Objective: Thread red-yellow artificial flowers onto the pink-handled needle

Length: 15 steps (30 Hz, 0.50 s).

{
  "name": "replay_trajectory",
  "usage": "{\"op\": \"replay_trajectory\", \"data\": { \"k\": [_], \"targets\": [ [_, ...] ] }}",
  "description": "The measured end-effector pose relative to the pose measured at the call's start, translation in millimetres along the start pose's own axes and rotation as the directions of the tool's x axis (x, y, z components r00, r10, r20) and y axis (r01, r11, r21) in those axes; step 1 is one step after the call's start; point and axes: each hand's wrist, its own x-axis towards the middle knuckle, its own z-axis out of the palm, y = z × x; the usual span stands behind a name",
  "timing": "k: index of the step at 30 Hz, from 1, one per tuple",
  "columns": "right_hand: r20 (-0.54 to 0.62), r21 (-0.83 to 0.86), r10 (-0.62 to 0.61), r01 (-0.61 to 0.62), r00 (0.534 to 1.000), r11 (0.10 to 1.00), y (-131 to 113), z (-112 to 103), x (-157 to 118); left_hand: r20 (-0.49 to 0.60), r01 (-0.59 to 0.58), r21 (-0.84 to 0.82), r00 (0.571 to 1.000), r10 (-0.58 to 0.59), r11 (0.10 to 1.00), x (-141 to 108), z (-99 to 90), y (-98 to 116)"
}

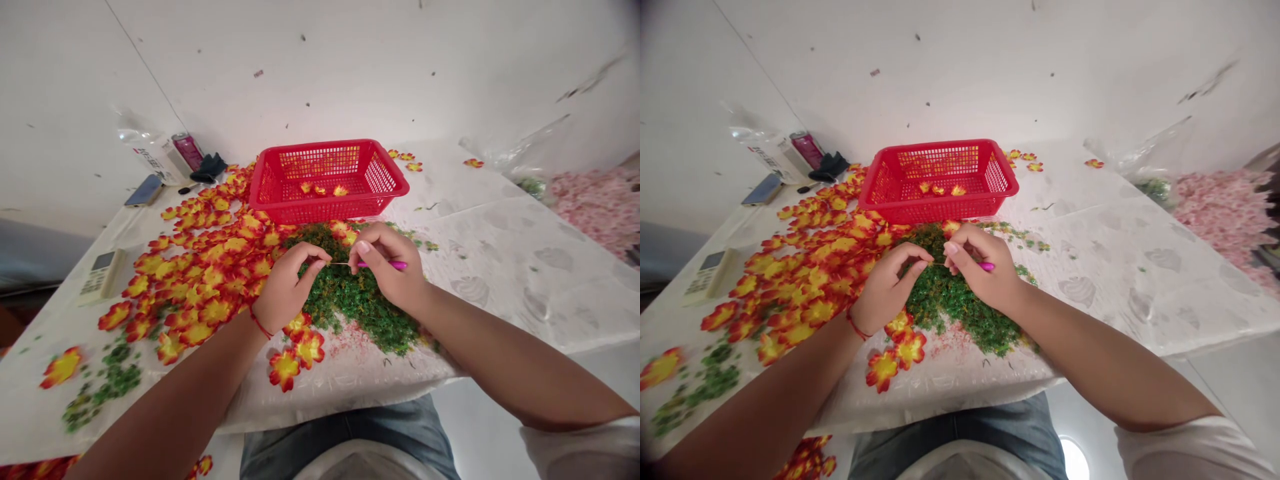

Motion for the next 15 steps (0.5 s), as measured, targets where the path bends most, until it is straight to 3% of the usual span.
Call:
{"op": "replay_trajectory", "data": {
  "k": [15],
  "targets": [
    [0.011,0.025,-0.049,0.049,0.999,0.998,-3.1,-0.3,0.3,-0.018,0.037,-0.095,0.999,-0.039,0.995,-2.5,-0.8,-1.5]
  ]
}}
